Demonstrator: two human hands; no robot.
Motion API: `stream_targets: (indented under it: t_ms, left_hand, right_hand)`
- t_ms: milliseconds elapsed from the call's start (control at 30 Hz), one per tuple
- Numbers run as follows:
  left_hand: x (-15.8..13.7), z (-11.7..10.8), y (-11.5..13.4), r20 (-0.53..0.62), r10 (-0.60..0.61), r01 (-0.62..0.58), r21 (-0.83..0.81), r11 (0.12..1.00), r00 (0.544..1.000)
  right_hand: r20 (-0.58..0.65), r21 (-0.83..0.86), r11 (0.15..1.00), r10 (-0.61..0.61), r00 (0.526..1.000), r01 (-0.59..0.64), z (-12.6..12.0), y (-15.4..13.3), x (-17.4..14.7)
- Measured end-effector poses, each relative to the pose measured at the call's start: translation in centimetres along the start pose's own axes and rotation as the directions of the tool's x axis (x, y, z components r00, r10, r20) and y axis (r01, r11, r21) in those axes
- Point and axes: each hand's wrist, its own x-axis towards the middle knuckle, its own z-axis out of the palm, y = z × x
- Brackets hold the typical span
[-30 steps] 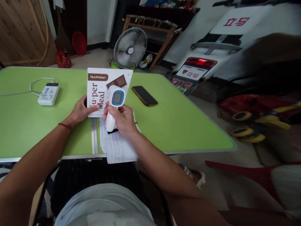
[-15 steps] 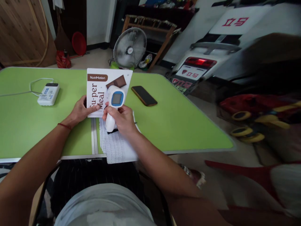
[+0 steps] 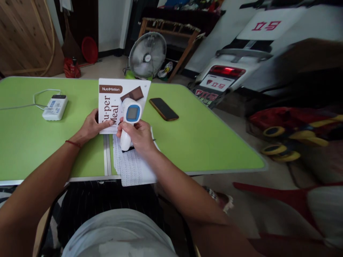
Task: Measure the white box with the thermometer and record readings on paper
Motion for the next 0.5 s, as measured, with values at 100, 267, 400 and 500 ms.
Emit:
stream_targets:
  t_ms: [100,267,400,500]
  left_hand:
    - [0.06,0.02,-0.15,-0.009,0.02,-0.02,-0.007,1.0,1.0]
    - [0.1,-0.03,-0.31,0.013,0.022,-0.022,-0.009,1.0,1.0]
    - [0.12,-0.06,-0.33,-0.003,0.014,-0.014,0.017,1.0,1.0]
    - [0.13,-0.01,-0.3,-0.016,0.033,-0.033,-0.001,0.999,0.999]
  right_hand:
    - [0.003,0.001,1.0,-0.004,1.0,0.004,-0.01,0.08,0.01]
    - [0.011,-0.018,1.0,-0.004,1.0,0.004,-0.21,0.16,0.02]
    - [0.02,-0.007,1.0,-0.007,1.0,0.008,-0.09,0.27,0.06]
    - [0.046,-0.035,0.999,-0.006,0.999,0.008,-0.12,0.17,0.09]
